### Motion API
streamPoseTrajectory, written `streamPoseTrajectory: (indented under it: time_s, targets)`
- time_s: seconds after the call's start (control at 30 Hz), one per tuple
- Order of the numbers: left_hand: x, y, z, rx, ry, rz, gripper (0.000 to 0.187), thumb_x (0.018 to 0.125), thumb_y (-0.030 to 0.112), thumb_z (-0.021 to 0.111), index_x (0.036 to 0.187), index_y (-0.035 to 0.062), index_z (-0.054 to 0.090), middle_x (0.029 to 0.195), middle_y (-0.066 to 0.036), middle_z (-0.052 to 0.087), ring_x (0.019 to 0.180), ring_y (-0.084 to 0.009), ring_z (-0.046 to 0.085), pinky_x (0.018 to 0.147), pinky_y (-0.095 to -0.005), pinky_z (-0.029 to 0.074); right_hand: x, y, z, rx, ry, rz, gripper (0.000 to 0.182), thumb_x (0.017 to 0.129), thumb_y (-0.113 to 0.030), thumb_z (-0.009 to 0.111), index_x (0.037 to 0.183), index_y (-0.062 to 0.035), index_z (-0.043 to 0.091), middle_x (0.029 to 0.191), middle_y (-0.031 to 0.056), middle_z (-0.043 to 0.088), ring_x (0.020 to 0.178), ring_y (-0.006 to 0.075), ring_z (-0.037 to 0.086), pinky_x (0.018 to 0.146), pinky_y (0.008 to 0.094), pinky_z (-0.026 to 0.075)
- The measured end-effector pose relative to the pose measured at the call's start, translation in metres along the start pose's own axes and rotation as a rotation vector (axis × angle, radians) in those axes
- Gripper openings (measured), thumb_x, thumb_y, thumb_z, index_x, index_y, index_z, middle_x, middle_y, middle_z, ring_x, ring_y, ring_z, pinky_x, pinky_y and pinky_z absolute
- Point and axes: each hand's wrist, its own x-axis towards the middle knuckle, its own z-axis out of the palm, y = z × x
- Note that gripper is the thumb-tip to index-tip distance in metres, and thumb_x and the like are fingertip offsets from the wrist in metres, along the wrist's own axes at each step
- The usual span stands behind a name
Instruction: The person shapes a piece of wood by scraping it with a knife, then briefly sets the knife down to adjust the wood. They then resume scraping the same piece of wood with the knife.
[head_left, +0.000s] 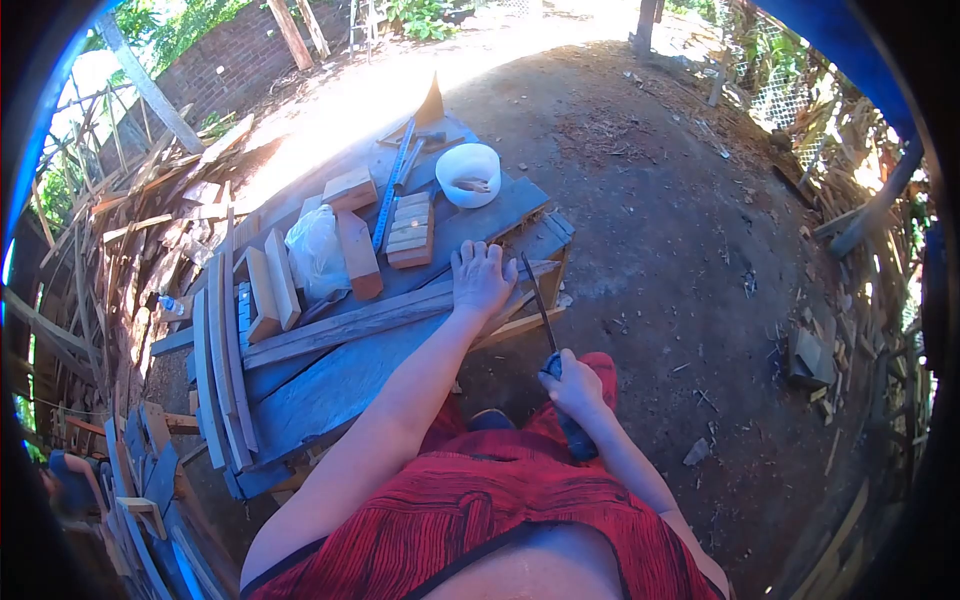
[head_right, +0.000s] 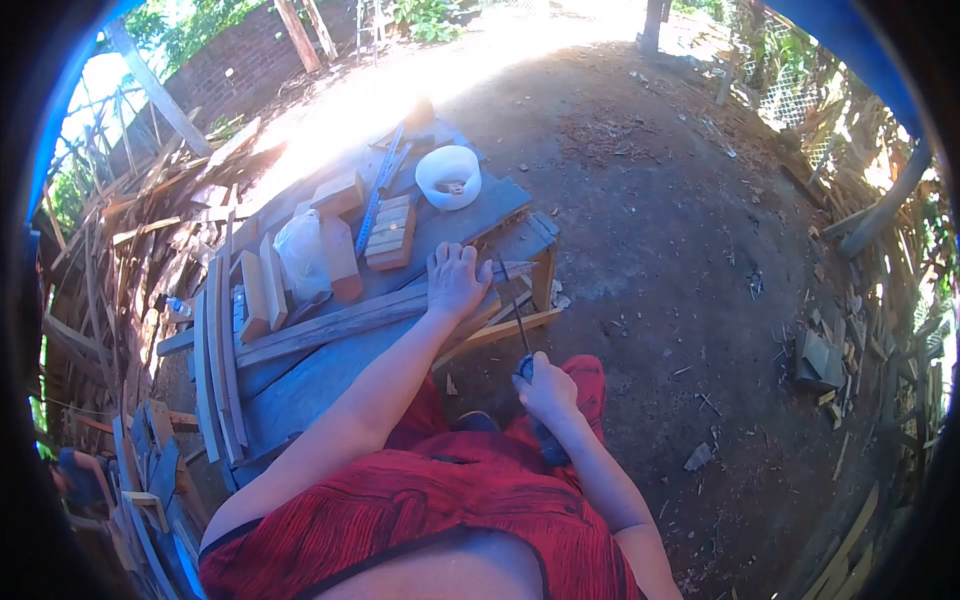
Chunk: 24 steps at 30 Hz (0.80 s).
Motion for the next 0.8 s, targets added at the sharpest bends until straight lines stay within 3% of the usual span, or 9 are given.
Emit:
streamPoseTrajectory:
  time_s: [0.8]
  targets:
    - [0.0, -0.002, 0.002, -0.009, 0.039, 0.016, 0.029, 0.086, 0.033, 0.061, 0.093, 0.0055, 0.058, 0.101, -0.013, 0.056, 0.106, -0.0306, 0.047, 0.09, -0.0459, 0.036, 0.01, 0.023, 0.035, 0.107, 0.057, -0.028, 0.039, 0.086, -0.037, 0.064, 0.106, -0.0068, 0.049, 0.087, 0.0241, 0.067, 0.086, 0.0448, 0.064, 0.073, 0.0532, 0.048]
